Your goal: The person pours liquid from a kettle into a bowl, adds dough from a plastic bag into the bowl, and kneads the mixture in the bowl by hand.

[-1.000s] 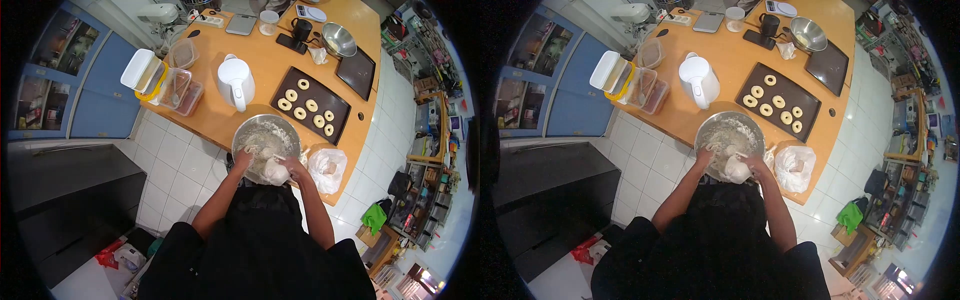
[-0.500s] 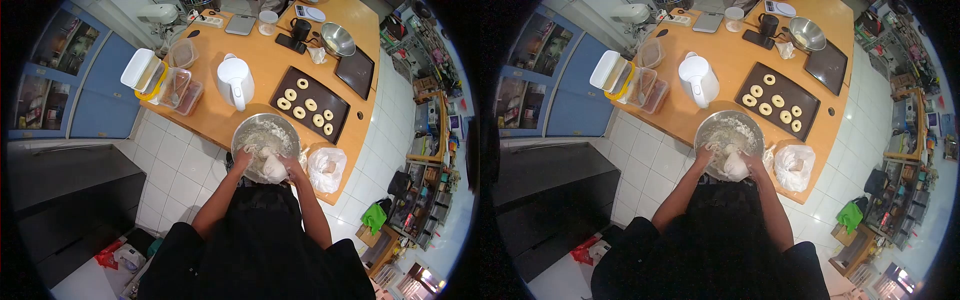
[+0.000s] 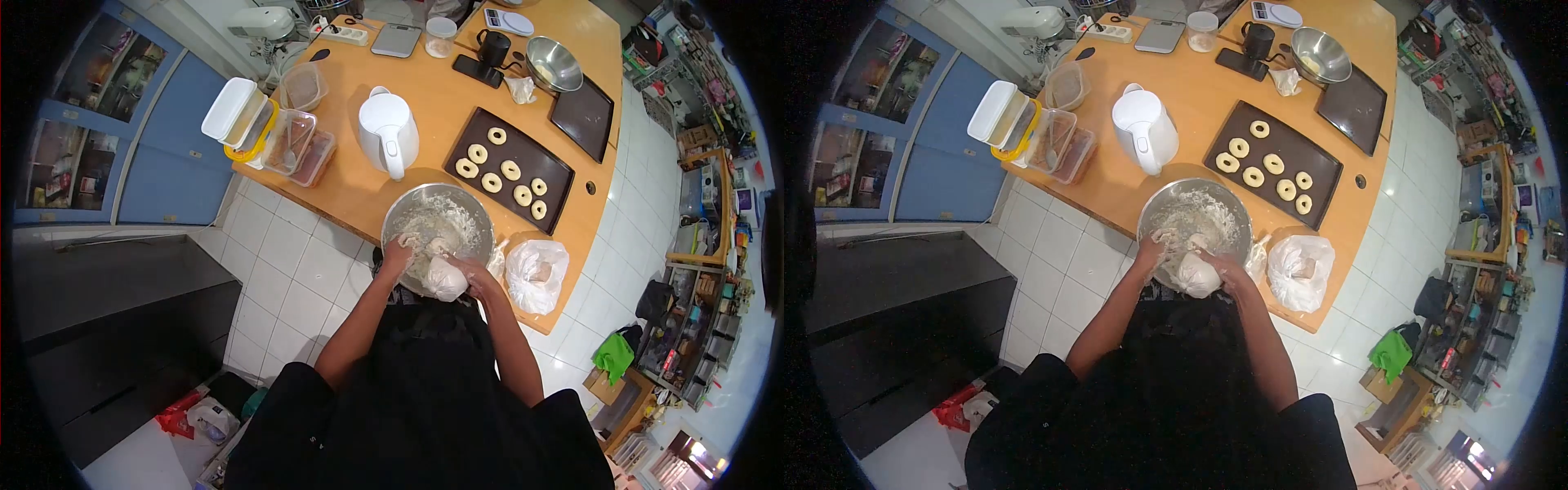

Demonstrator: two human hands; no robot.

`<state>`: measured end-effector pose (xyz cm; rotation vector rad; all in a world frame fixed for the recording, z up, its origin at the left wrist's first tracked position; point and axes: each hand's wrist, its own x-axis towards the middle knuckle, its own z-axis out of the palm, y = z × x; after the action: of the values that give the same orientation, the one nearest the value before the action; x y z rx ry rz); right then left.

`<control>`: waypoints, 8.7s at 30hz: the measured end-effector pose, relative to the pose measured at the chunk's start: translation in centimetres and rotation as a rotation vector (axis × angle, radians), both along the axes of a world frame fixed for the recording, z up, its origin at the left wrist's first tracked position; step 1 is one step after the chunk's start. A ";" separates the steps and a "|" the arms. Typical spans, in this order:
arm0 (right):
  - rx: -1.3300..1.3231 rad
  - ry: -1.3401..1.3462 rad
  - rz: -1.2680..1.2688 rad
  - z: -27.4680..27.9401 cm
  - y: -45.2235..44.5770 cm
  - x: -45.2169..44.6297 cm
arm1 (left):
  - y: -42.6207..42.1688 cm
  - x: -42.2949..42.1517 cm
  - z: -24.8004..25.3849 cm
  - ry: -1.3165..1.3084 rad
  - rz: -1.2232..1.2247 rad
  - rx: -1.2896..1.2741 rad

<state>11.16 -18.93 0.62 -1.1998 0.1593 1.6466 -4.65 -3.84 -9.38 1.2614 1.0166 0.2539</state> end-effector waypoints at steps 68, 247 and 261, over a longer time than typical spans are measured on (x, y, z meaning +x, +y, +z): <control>-0.016 -0.638 0.126 -4.6 -4.0 0.3 | 1.1 1.8 6.2 0.291 -0.380 0.469; 0.082 -0.758 0.135 3.0 -0.5 -2.2 | 1.7 1.5 3.2 0.273 -0.475 0.378; 0.235 -1.189 -0.269 4.3 -4.9 0.1 | 2.6 2.3 2.9 0.154 -0.467 0.358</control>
<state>11.27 -23.83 4.90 -1.6770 -0.5767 0.5136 -2.31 -1.22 -6.52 1.8262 0.7949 -0.0273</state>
